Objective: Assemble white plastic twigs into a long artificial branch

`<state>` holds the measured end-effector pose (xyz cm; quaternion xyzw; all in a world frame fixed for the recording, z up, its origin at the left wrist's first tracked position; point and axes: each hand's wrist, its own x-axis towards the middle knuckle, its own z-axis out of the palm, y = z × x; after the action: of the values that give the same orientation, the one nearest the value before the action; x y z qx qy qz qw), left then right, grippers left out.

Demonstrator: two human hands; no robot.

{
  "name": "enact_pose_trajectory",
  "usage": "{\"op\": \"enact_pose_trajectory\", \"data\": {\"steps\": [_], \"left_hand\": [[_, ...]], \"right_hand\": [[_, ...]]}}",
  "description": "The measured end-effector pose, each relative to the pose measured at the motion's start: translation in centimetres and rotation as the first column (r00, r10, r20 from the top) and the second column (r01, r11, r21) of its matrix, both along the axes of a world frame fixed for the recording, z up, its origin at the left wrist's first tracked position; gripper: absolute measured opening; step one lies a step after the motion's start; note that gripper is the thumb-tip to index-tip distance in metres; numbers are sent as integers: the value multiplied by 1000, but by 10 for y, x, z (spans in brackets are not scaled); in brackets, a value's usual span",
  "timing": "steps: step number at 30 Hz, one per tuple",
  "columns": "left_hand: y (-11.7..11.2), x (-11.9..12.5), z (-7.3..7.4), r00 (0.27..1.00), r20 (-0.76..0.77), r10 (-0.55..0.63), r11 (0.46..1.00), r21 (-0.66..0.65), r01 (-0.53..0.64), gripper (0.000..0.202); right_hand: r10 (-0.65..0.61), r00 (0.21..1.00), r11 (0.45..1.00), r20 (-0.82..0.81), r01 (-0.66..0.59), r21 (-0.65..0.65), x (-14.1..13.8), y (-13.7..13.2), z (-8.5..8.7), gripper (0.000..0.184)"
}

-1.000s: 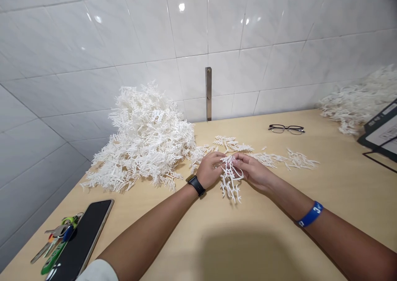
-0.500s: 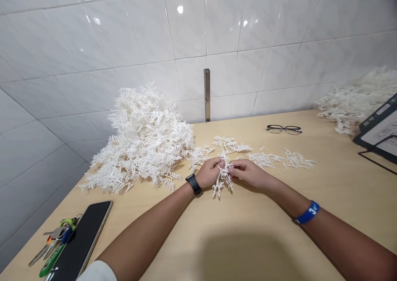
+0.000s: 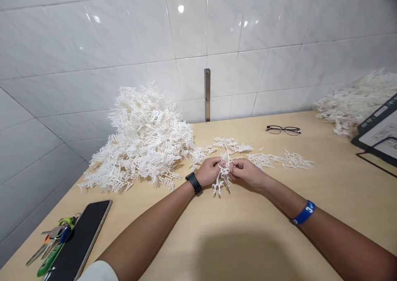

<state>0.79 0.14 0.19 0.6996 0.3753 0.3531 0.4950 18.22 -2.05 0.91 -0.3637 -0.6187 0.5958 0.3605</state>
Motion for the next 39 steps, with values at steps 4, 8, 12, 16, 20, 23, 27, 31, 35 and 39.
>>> {"op": "enact_pose_trajectory", "data": {"steps": [4,8,12,16,20,23,27,31,35,39], "left_hand": [[1,1,-3,995,-25,94,993,75,-92,37],[2,-1,-5,992,-15,121,991,53,-120,35],[2,-2,-7,993,22,112,994,-19,-112,37],[2,-1,-7,968,212,135,977,-190,-95,37],[0,1,-4,949,273,155,968,-233,-91,41],[-2,3,-1,932,314,182,960,-263,-99,45],[-3,5,0,894,406,187,941,-335,-45,47],[-3,4,-1,907,374,196,947,-312,-76,47],[0,3,-4,937,305,170,963,-252,-93,48],[2,4,-6,962,240,129,977,-195,-83,46]], "right_hand": [[-154,986,985,57,149,84,-12,-3,-7,24],[-92,994,989,53,85,123,-18,-2,-12,16],[-25,1000,992,1,25,124,-17,0,-13,18],[60,995,987,78,-70,143,-20,-4,-13,17],[97,990,983,105,-112,145,-20,-7,-12,18],[86,980,976,179,-119,181,-9,-3,-7,18],[-174,910,941,376,41,335,13,7,0,21],[-393,730,880,559,122,460,24,16,0,27],[-507,667,829,546,205,521,21,17,1,32],[-474,798,802,372,217,556,14,10,5,32]]}}
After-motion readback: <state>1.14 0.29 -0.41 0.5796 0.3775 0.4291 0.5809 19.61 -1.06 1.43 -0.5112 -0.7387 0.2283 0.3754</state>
